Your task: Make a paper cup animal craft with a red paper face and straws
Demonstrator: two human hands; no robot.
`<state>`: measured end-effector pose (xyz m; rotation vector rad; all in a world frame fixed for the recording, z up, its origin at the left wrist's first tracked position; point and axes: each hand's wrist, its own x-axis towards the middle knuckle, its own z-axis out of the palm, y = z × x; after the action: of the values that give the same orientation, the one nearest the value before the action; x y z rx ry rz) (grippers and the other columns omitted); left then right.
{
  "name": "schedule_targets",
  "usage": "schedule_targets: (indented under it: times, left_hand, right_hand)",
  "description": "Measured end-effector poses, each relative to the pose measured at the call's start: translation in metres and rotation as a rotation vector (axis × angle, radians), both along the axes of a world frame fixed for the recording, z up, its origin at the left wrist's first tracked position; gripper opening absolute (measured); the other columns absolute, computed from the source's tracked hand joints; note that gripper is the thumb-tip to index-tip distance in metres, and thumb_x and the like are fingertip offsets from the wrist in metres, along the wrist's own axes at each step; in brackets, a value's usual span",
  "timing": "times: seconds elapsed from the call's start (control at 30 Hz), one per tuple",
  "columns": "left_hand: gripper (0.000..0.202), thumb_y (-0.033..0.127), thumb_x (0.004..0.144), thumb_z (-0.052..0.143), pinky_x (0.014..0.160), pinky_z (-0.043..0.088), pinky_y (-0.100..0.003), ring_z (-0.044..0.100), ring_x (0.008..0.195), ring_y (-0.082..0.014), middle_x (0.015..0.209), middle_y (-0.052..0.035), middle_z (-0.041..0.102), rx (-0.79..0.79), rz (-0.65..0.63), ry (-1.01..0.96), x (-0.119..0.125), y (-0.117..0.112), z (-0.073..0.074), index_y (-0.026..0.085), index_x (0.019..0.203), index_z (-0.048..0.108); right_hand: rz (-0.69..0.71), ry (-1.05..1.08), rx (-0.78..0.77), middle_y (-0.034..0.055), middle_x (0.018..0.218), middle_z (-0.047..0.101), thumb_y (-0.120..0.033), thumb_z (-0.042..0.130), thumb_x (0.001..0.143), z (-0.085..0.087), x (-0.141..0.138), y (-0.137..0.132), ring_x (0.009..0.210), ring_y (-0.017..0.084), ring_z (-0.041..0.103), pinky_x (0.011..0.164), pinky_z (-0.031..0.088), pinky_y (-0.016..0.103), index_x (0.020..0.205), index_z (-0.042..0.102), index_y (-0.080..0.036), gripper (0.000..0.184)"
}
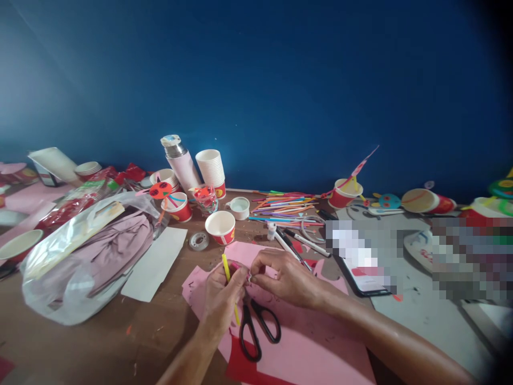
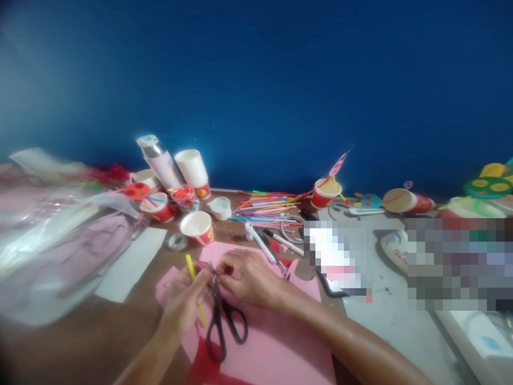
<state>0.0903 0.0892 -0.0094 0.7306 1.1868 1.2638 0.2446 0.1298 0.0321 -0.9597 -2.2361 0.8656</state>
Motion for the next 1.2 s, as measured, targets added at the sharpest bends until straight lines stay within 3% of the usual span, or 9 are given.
schedule_targets:
  times: [0.27,0.53,0.87,1.07,1.2]
  left_hand:
    - [0.027,0.033,0.071,0.069,0.043,0.030,-0.016,0.033,0.041,-0.0018,0.053,0.0070,0.044,-0.001,0.038,-0.083,0.003,-0.002,0.000,0.016,0.070,0.049]
    - [0.041,0.039,0.060,0.076,0.035,0.019,-0.014,0.024,0.036,-0.0003,0.046,0.0103,0.033,-0.077,0.099,-0.195,0.011,-0.004,0.006,0.016,0.061,0.042]
    - [0.038,0.032,0.059,0.077,0.035,0.022,-0.014,0.025,0.035,0.0000,0.046,0.0102,0.035,-0.131,0.124,-0.289,0.012,-0.007,0.010,0.016,0.061,0.042]
    - [0.030,0.038,0.068,0.070,0.037,0.026,-0.014,0.030,0.036,-0.0023,0.041,0.0091,0.036,0.017,0.290,-0.150,-0.012,0.006,0.026,0.016,0.063,0.049]
    - [0.034,0.035,0.065,0.072,0.035,0.022,-0.014,0.028,0.035,-0.0014,0.043,0.0089,0.038,0.085,0.292,-0.051,-0.009,0.002,0.027,0.016,0.059,0.044]
  right_hand:
    - [0.020,-0.033,0.250,0.0020,0.066,0.057,-0.017,0.051,0.077,-0.010,-0.005,-0.001,0.065,0.014,0.048,0.066,0.037,0.026,0.068,0.053,-0.017,0.009]
    - [0.116,-0.014,0.412,0.0023,0.063,0.053,-0.024,0.046,0.083,-0.024,-0.006,0.000,0.063,0.015,0.043,0.061,0.035,0.028,0.068,0.050,-0.018,0.017]
    - [0.219,0.040,0.299,0.0026,0.071,0.054,-0.022,0.043,0.087,-0.024,-0.002,-0.003,0.068,0.014,0.046,0.067,0.038,0.027,0.076,0.049,-0.019,0.014]
    - [0.428,0.086,0.314,0.0008,0.068,0.057,-0.017,0.045,0.081,-0.022,-0.008,-0.020,0.066,0.013,0.049,0.068,0.041,0.027,0.074,0.051,-0.020,0.010]
    - [0.146,0.212,0.014,0.0020,0.078,0.062,-0.012,0.051,0.077,-0.010,0.000,-0.015,0.072,0.012,0.056,0.070,0.045,0.025,0.077,0.053,-0.019,0.008]
